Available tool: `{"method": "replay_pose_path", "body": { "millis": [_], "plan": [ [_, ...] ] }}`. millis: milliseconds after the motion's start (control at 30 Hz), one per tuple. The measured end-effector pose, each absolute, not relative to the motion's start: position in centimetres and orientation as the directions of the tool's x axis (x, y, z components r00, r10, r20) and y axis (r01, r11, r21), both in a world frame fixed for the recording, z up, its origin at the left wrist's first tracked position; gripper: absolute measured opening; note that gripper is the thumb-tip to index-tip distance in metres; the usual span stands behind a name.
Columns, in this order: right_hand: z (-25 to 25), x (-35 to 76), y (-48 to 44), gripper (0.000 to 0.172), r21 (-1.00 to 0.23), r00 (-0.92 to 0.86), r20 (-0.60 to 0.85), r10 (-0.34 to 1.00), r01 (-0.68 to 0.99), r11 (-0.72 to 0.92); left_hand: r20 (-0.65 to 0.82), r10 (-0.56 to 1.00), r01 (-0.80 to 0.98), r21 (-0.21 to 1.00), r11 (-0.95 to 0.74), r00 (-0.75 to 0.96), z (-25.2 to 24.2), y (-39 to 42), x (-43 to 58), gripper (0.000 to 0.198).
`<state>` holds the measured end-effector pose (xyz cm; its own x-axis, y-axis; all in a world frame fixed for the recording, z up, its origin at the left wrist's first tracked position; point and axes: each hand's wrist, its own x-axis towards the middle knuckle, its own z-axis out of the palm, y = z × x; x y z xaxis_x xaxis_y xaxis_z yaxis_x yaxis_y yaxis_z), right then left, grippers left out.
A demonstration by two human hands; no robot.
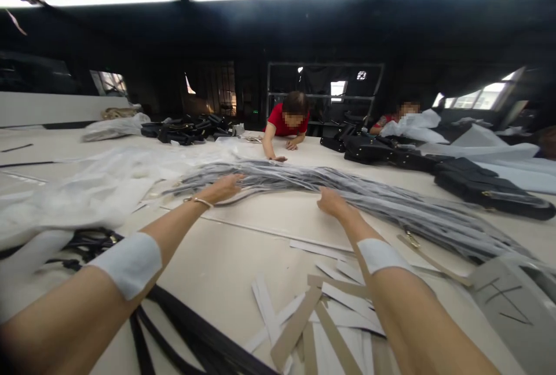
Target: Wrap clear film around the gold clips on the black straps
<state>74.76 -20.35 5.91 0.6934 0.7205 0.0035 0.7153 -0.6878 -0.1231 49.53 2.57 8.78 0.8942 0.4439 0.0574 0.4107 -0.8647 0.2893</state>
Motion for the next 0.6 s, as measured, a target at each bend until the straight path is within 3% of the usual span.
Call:
{"method": "replay_pose_path", "body": {
  "millis": [233,400,500,567,600],
  "plan": [
    [8.4,67.2,-28.0,0.027,-0.237,0.512,-0.158,0.844,0.81,-0.536,-0.013,0.414,0.383,0.407,-0.829,0.91,9.3,-2.5,32.6,0.03],
    [10.7,55.1,-31.5,0.026,-0.374,0.288,-0.178,0.941,0.865,-0.335,0.001,0.569,0.519,0.407,-0.751,0.823,11.1,-7.7,17.2,0.027],
    [8.1,46.7,-33.0,0.029,-0.493,0.127,-0.106,0.986,0.855,-0.163,0.049,0.74,0.664,0.405,-0.629,0.671,10.0,-10.9,9.5,0.032],
    [4.7,42.6,-33.2,0.026,-0.439,0.156,-0.015,0.988,0.887,-0.147,0.054,0.792,0.702,0.43,-0.568,0.608,8.2,-12.7,6.4,0.036],
    [3.0,41.2,-33.0,0.033,-0.382,0.194,0.037,0.98,0.909,-0.165,0.053,0.796,0.706,0.43,-0.563,0.603,7.2,-13.4,5.5,0.043]
  ]
}}
